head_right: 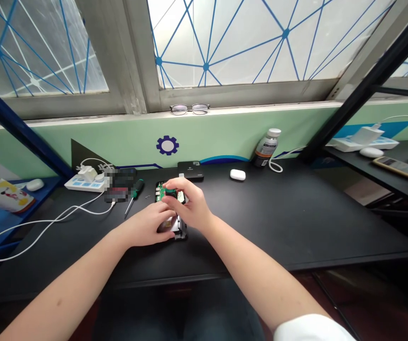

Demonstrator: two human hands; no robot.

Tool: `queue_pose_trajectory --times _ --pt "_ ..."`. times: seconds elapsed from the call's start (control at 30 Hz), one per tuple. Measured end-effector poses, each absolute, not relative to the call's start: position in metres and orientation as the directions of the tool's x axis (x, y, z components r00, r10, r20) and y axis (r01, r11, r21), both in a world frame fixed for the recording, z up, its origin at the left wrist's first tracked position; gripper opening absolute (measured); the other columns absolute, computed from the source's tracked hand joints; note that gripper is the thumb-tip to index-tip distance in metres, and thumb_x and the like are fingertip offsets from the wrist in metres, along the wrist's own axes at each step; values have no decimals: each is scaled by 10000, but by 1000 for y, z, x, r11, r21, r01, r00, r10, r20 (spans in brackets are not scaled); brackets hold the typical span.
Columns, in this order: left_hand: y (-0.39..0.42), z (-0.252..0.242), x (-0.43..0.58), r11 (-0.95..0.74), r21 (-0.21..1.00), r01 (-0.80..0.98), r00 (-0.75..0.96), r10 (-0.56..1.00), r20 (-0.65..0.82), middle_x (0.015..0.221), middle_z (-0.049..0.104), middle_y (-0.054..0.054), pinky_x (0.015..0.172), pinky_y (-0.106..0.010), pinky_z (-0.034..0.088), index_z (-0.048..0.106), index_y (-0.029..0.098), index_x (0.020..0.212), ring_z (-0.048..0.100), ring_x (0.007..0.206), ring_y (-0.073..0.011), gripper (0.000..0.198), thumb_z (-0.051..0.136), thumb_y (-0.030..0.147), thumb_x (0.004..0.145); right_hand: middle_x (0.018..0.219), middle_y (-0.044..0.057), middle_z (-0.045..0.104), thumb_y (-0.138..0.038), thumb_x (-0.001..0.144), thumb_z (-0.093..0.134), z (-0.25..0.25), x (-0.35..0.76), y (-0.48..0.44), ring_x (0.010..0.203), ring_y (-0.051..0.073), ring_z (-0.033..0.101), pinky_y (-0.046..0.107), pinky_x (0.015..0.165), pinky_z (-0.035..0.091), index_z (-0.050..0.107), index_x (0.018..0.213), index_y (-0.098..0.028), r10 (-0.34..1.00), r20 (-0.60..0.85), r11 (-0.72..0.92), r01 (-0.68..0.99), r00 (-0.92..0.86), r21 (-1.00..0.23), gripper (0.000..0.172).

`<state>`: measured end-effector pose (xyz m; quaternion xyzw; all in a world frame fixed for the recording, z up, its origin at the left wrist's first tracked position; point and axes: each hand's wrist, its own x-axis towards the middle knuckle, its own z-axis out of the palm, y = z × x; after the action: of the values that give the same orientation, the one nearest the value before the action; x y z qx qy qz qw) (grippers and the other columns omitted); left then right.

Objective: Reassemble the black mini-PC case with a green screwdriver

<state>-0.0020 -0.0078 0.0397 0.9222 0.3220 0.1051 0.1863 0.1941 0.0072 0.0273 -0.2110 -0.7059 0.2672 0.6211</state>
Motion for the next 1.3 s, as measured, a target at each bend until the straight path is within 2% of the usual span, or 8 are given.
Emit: queue_pose_trajectory --times 0.13,0.23,0.37,0.5,0.63,0.97,1.13,1.3 --pt "-6 39 -3 -696 433 573 752 657 59 932 667 -59 757 -383 549 669 218 947 649 843 -246 125 748 288 879 1082 51 734 -307 938 775 19 194 13 934 198 731 376 816 623 649 1217 -286 636 763 772 67 -115 -633 307" --pt "-6 32 -4 -691 427 583 727 678 105 1057 700 -100 878 -421 575 705 200 1188 687 995 -296 359 772 298 850 1049 39 718 -374 932 772 14 203 30 888 180 710 337 776 602 635 1236 -269 720 691 685 98 62 -722 350" --pt "-2 24 -7 -587 642 493 654 737 172 1061 728 -78 899 -401 577 724 220 1213 692 949 -250 426 796 314 804 945 17 654 -388 907 745 9 233 62 790 175 619 357 776 577 665 1177 -223 800 551 475 311 237 -823 327" --pt "8 23 -9 -242 966 89 395 899 188 1013 732 -57 788 -329 568 712 219 1243 684 883 -201 476 806 385 807 1136 94 619 -265 883 699 4 257 78 932 231 651 388 860 564 700 1135 -228 923 315 66 718 220 -693 255" --pt "17 27 -11 -7 923 -384 155 985 72 1046 715 -33 755 -304 564 680 248 1262 688 887 -190 540 847 424 779 1315 119 592 -306 983 587 4 257 77 985 260 697 380 817 560 650 1284 -281 980 42 -149 853 196 -499 309" --pt "23 22 -11 89 820 -565 91 995 -45 913 682 33 981 -487 569 584 262 1208 696 905 -199 566 805 227 687 1350 192 570 -360 1013 550 8 246 68 1185 384 652 487 861 583 600 1417 -253 978 77 -155 919 196 -363 420" --pt "27 17 -6 -3 833 -554 -18 1000 -8 907 662 58 1019 -422 530 508 273 1168 679 888 -154 629 825 157 637 1187 142 653 -345 1017 563 -1 240 67 1150 322 614 485 1027 541 762 1097 -233 913 387 314 826 -128 -469 243" --pt "28 14 -4 -135 873 -468 -112 989 93 948 644 65 883 -308 499 459 288 1125 663 874 -138 647 798 135 595 979 78 644 -340 1005 614 0 225 55 863 210 628 359 815 523 727 789 -211 843 251 534 686 -476 -495 276"
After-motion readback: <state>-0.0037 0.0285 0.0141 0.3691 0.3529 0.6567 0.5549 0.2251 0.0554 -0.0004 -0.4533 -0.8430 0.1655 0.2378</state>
